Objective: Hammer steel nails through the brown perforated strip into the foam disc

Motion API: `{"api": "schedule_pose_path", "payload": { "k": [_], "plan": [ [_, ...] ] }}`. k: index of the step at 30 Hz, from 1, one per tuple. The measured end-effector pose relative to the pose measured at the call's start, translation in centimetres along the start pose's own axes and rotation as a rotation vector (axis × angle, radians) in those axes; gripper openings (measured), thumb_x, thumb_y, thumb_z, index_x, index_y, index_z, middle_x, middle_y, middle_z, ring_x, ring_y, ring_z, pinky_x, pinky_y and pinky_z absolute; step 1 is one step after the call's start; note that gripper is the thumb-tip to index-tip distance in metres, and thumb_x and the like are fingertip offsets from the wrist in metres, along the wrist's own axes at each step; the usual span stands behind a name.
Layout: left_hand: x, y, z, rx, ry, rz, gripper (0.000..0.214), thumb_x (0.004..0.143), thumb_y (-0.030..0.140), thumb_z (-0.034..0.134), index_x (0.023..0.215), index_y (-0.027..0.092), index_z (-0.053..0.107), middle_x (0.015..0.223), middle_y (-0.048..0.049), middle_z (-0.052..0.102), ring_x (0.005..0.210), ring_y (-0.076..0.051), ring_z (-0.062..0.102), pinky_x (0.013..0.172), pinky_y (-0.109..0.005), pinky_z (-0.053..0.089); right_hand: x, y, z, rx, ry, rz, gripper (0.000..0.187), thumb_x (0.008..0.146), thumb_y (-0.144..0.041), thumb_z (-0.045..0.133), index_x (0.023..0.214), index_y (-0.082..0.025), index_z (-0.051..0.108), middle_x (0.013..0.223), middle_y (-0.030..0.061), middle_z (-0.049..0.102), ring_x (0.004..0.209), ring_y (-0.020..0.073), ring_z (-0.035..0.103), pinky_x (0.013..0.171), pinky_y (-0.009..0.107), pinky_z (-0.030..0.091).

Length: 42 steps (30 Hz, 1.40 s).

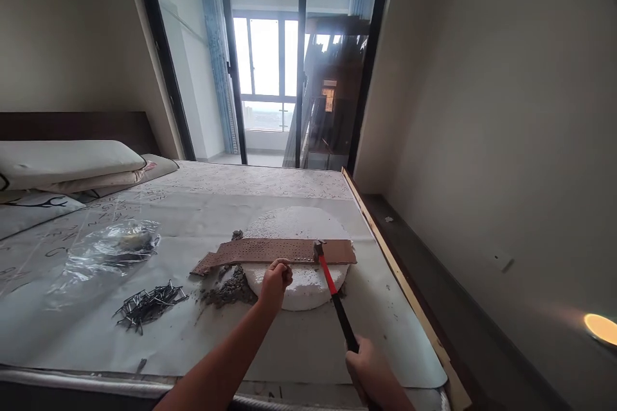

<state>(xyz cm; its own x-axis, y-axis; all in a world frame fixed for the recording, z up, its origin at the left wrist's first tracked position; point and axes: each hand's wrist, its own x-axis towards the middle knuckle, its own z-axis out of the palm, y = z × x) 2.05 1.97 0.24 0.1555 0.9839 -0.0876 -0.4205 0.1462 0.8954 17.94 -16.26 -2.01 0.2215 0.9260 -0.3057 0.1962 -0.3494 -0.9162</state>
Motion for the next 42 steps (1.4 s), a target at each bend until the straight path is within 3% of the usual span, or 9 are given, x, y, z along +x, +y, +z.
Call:
{"api": "schedule_pose_path", "payload": {
  "k": [5, 8, 13, 17, 22, 28, 32, 38, 42],
  "plan": [
    [-2.0, 0.3, -2.2, 0.026, 0.078, 0.115, 0.013, 0.054, 0.024, 0.049, 0.064, 0.016, 0.052, 0.053, 0.0041, 0.046, 0.047, -0.006, 0.041, 0.047, -0.020, 0.033, -0.7, 0.6, -0.2, -0.219, 0.066, -0.191, 0.007, 0.065, -0.012, 0.041, 0.065, -0.017, 0.047, 0.054, -0.0016, 0.046, 0.051, 0.0102, 0.041, 0.049, 0.020, 0.029],
    [-2.3, 2.3, -4.0, 0.090, 0.175, 0.246, 0.014, 0.056, 0.027, 0.049, 0.063, 0.016, 0.055, 0.057, 0.0014, 0.050, 0.053, -0.009, 0.046, 0.054, -0.022, 0.040, -1.6, 1.4, -0.3, -0.468, 0.010, -0.269, 0.012, 0.067, -0.010, 0.041, 0.071, -0.016, 0.050, 0.062, 0.0023, 0.055, 0.057, 0.0133, 0.048, 0.051, 0.021, 0.030],
    [-3.0, 5.9, -6.4, 0.197, 0.284, 0.420, 0.018, 0.059, 0.030, 0.048, 0.066, 0.017, 0.057, 0.062, -0.0002, 0.053, 0.060, -0.013, 0.050, 0.058, -0.023, 0.041, -2.2, 2.4, 0.6, -1.034, -0.044, -0.258, 0.028, 0.065, -0.007, 0.048, 0.090, -0.017, 0.056, 0.082, 0.0103, 0.067, 0.076, 0.0240, 0.062, 0.056, 0.024, 0.033],
    [-4.0, 6.6, -7.0, 0.318, 0.287, 0.404, 0.019, 0.058, 0.030, 0.049, 0.067, 0.017, 0.060, 0.065, -0.0006, 0.057, 0.063, -0.014, 0.052, 0.058, -0.023, 0.040, -0.3, 1.9, 1.6, -1.291, -0.117, -0.410, 0.026, 0.066, -0.008, 0.048, 0.088, -0.018, 0.057, 0.080, 0.0097, 0.069, 0.073, 0.0255, 0.065, 0.056, 0.026, 0.035],
    [-4.4, 5.6, -7.3, 0.438, 0.207, 0.387, 0.023, 0.062, 0.036, 0.050, 0.069, 0.017, 0.061, 0.070, -0.0027, 0.061, 0.071, -0.018, 0.056, 0.064, -0.026, 0.043, 3.4, 1.4, 1.9, -1.471, -0.252, -0.542, 0.020, 0.066, -0.015, 0.053, 0.085, -0.017, 0.057, 0.078, 0.0103, 0.069, 0.069, 0.0274, 0.065, 0.055, 0.028, 0.038],
    [-3.9, 3.6, -7.0, 0.484, 0.074, 0.301, 0.025, 0.066, 0.037, 0.051, 0.073, 0.017, 0.062, 0.072, -0.0024, 0.063, 0.072, -0.019, 0.058, 0.064, -0.027, 0.044, 6.8, 1.8, 0.9, -1.460, -0.247, -0.528, 0.018, 0.073, -0.019, 0.052, 0.089, -0.016, 0.057, 0.082, 0.0097, 0.069, 0.074, 0.0253, 0.065, 0.059, 0.028, 0.040],
    [-3.7, 2.0, -5.5, 0.552, -0.033, 0.266, 0.026, 0.067, 0.036, 0.049, 0.075, 0.016, 0.064, 0.077, -0.0051, 0.065, 0.077, -0.020, 0.059, 0.071, -0.030, 0.045, 8.3, 2.1, 0.4, -1.404, -0.237, -0.474, 0.030, 0.070, -0.032, 0.064, 0.093, -0.015, 0.058, 0.091, 0.0102, 0.067, 0.081, 0.0259, 0.063, 0.064, 0.029, 0.043],
    [-4.2, 0.3, -3.2, 0.778, -0.275, 0.262, 0.026, 0.071, 0.028, 0.044, 0.079, 0.015, 0.065, 0.081, -0.0074, 0.064, 0.074, -0.018, 0.058, 0.068, -0.028, 0.045, 8.3, 1.6, 0.4, -1.351, -0.196, -0.426, 0.032, 0.066, -0.030, 0.069, 0.093, -0.014, 0.061, 0.100, 0.0121, 0.063, 0.093, 0.0271, 0.058, 0.080, 0.036, 0.044],
    [-4.3, -0.9, -2.6, 1.034, -0.422, 0.250, 0.025, 0.071, 0.018, 0.043, 0.080, 0.016, 0.066, 0.087, -0.0075, 0.064, 0.077, -0.017, 0.058, 0.070, -0.027, 0.044, 8.4, -0.6, 1.1, -0.907, -0.051, -0.392, 0.017, 0.075, -0.030, 0.059, 0.084, -0.016, 0.063, 0.094, 0.0078, 0.065, 0.094, 0.0225, 0.058, 0.090, 0.037, 0.039]
  ]
}}
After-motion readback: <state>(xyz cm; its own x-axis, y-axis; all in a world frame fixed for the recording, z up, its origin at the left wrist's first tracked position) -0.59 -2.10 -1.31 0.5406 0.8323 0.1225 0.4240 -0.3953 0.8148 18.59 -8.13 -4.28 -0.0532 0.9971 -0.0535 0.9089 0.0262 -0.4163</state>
